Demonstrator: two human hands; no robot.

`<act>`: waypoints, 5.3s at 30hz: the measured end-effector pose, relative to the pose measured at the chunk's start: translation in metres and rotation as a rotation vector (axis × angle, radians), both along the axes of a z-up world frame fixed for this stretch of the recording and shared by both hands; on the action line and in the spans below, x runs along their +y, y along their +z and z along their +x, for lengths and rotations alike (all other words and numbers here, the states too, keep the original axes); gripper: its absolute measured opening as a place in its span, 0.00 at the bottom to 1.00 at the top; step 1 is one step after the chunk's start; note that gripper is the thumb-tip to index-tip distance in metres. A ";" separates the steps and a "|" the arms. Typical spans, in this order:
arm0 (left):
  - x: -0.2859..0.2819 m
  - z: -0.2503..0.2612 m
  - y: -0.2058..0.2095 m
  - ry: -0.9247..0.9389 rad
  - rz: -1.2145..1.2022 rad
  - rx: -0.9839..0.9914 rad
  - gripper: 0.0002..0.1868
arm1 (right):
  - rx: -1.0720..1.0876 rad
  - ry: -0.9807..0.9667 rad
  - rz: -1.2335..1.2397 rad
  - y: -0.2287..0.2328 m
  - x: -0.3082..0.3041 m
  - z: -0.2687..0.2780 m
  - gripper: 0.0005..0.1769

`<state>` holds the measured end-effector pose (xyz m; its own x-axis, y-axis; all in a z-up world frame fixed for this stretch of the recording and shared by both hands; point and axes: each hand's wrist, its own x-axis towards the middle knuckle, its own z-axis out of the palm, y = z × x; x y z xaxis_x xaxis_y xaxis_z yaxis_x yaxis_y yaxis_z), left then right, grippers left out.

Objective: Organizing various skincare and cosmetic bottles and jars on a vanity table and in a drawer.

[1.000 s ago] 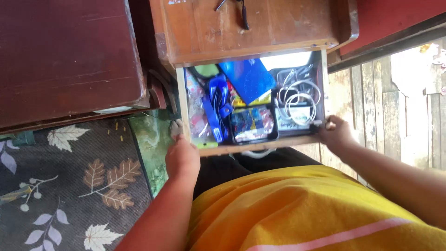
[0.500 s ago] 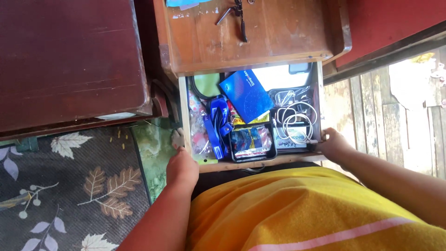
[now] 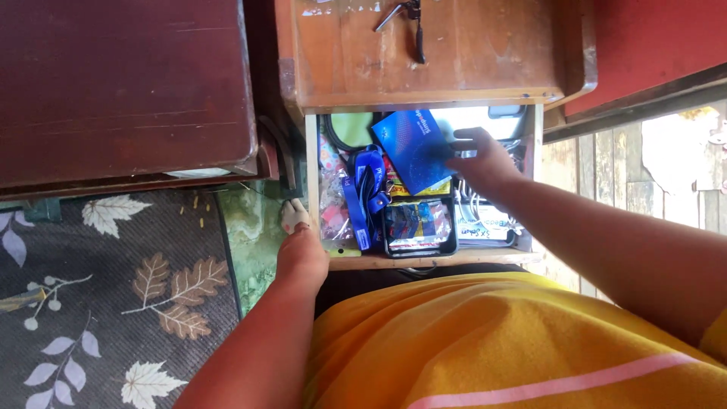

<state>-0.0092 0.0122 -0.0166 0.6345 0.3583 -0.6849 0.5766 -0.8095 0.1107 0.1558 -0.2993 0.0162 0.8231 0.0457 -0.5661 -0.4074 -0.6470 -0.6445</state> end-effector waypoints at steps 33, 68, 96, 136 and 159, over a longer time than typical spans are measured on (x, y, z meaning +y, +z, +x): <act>0.003 0.023 0.012 -0.020 -0.051 0.025 0.28 | 0.330 0.301 -0.118 0.063 0.043 -0.010 0.42; -0.055 0.067 0.090 -0.748 0.072 -0.478 0.44 | -0.201 0.585 -0.644 -0.030 -0.074 -0.050 0.50; -0.053 0.073 0.092 -0.535 0.077 -0.186 0.44 | -0.024 0.445 -0.630 -0.008 -0.049 -0.029 0.44; 0.004 0.034 0.013 -0.002 -0.079 0.104 0.39 | 0.584 -0.229 -0.248 -0.062 -0.134 -0.072 0.31; -0.014 0.074 0.019 0.067 0.130 0.142 0.21 | 0.605 -0.376 -0.096 -0.090 -0.157 -0.091 0.14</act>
